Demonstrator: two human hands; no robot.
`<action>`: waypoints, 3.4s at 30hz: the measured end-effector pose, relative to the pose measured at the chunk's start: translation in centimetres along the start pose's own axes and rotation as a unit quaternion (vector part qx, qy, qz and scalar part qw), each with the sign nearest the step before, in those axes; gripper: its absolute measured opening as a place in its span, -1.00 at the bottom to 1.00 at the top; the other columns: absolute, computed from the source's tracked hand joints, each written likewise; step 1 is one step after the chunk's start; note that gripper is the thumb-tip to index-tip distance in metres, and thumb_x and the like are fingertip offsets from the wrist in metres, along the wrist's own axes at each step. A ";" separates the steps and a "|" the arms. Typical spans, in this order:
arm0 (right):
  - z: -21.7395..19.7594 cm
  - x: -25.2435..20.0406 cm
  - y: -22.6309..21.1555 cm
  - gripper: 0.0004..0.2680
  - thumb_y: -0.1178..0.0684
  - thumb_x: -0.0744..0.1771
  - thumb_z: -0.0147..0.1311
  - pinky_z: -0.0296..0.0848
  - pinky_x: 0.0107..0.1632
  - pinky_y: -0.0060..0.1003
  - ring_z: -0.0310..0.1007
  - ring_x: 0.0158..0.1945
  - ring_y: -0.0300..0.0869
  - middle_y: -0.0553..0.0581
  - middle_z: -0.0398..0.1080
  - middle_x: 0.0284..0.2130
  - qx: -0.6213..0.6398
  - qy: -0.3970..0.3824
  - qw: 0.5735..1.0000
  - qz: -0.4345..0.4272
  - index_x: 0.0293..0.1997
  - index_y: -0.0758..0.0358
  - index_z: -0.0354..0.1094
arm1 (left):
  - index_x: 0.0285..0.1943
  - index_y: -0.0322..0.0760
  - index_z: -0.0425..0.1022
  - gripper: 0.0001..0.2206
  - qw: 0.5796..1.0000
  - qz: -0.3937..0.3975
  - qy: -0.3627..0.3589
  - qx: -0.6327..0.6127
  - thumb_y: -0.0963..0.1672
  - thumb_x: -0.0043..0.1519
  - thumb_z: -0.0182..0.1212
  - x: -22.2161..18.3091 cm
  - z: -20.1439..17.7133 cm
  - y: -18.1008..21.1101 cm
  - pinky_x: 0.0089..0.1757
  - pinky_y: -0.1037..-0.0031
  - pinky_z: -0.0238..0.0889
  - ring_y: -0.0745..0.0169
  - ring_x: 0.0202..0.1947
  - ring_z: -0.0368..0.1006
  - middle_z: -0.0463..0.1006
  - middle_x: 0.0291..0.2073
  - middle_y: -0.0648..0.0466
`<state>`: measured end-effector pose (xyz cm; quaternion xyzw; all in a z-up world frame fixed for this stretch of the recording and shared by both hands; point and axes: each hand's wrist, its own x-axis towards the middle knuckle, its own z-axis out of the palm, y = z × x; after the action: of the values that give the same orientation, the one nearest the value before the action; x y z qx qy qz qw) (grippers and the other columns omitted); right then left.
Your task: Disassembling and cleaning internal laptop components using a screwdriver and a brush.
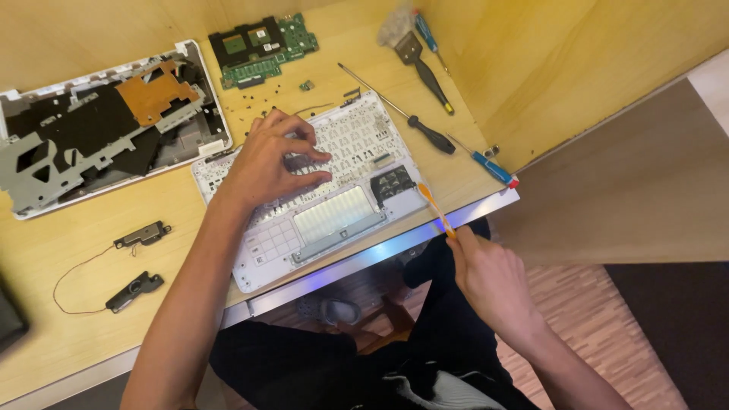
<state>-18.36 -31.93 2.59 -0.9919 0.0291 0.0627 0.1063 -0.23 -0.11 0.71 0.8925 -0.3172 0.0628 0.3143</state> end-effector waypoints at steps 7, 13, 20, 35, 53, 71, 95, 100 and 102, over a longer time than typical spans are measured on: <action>1.1 1.4 2.0 -0.77 -0.16 0.43 -0.04 0.52 -0.25 0.20 0.56 -0.30 0.30 0.26 0.50 -0.45 0.016 0.082 0.996 -0.024 -0.19 0.12 0.46 | -0.22 0.02 0.72 -0.80 1.000 0.012 0.016 -0.003 -0.02 0.02 0.59 0.1 0.2 -0.4 0.05 0.24 0.14 0.13 -0.04 0.34 0.53 -0.19 0.16; 2.3 1.2 2.8 -0.87 -0.10 0.40 0.16 0.54 -0.33 -0.09 0.59 -0.33 0.04 0.07 0.48 -0.51 0.015 0.186 0.980 -0.069 -0.18 0.04 0.54 | -0.22 0.02 0.73 -0.80 1.000 0.017 0.011 -0.011 -0.02 0.03 0.59 0.0 0.3 -0.4 0.04 0.24 0.14 0.12 -0.04 0.34 0.54 -0.20 0.15; 3.1 0.6 3.1 -0.90 -0.02 0.37 0.15 0.46 -0.47 -0.15 0.52 -0.43 -0.07 0.00 0.52 -0.42 0.064 0.184 0.973 -0.124 -0.15 0.10 0.50 | -0.13 0.04 0.73 -0.73 1.000 0.025 -0.010 0.001 0.06 0.06 0.52 0.4 -0.1 -0.9 0.01 0.21 0.13 0.13 -0.04 0.30 0.51 -0.16 0.18; -4.1 8.0 -0.3 -0.90 0.15 0.31 0.20 0.47 -0.04 -0.03 0.54 -0.09 0.13 0.17 0.46 -0.27 -0.002 0.097 0.930 -0.354 -0.17 0.14 0.62 | -0.11 -0.02 0.71 -0.62 0.996 -0.037 -0.073 -0.018 0.01 -0.09 0.65 -0.5 -1.7 0.8 0.18 0.13 0.16 -0.01 0.16 0.33 0.53 -0.02 0.07; 3.5 2.5 -11.1 -0.87 0.00 0.40 -0.01 0.48 -0.37 -0.27 0.48 -0.33 -0.12 -0.10 0.42 -0.34 0.053 0.076 0.882 -0.461 -0.08 -0.06 0.52 | -0.13 0.02 0.71 -0.59 0.999 -0.021 -0.024 -0.015 0.00 -0.16 0.69 -0.9 -0.5 0.0 0.09 0.14 0.23 0.04 0.08 0.36 0.51 -0.09 0.13; 4.2 -1.9 -13.3 -0.81 0.01 0.39 0.15 0.23 -0.66 -0.35 0.32 -0.59 -0.27 0.00 0.37 -0.44 -0.050 0.196 0.861 -0.466 0.01 0.31 0.51 | -0.05 0.10 0.70 -0.59 0.995 -0.040 -0.073 -0.060 0.05 -0.08 0.64 -0.5 0.0 -0.9 0.01 0.26 0.09 0.13 0.00 0.18 0.39 -0.05 0.21; 6.4 -4.3 -13.4 -0.84 0.13 0.38 0.07 0.32 -0.68 -0.41 0.36 -0.62 -0.33 0.03 0.31 -0.48 -0.148 0.145 0.871 -0.446 0.03 0.37 0.39 | -0.04 0.07 0.69 -0.58 0.995 -0.040 -0.070 -0.060 0.04 -0.08 0.63 -0.7 -0.1 -0.7 0.03 0.26 0.13 0.12 0.03 0.21 0.42 -0.03 0.16; 7.8 -4.4 -14.6 -0.80 0.23 0.29 0.10 0.28 -0.66 -0.44 0.36 -0.63 -0.38 0.00 0.34 -0.45 -0.149 0.167 0.879 -0.420 0.00 0.33 0.38 | -0.02 0.08 0.70 -0.57 0.995 -0.044 -0.069 -0.058 0.04 -0.08 0.63 -0.7 0.0 -0.5 0.04 0.26 0.12 0.13 0.04 0.21 0.41 -0.02 0.18; 7.8 -5.6 -14.8 -0.81 0.22 0.31 0.03 0.25 -0.67 -0.45 0.30 -0.64 -0.35 -0.01 0.27 -0.53 -0.220 0.202 0.850 -0.433 0.00 0.44 0.40 | -0.04 0.06 0.70 -0.59 0.995 -0.048 -0.069 -0.060 0.05 -0.07 0.62 -0.7 -0.2 -0.4 0.02 0.30 0.11 0.14 -0.01 0.21 0.41 -0.05 0.19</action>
<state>-23.82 -15.53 -1.21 -0.8921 -0.3974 -0.1869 -0.1068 -0.55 0.62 0.43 0.8885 -0.2985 -0.0329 0.3470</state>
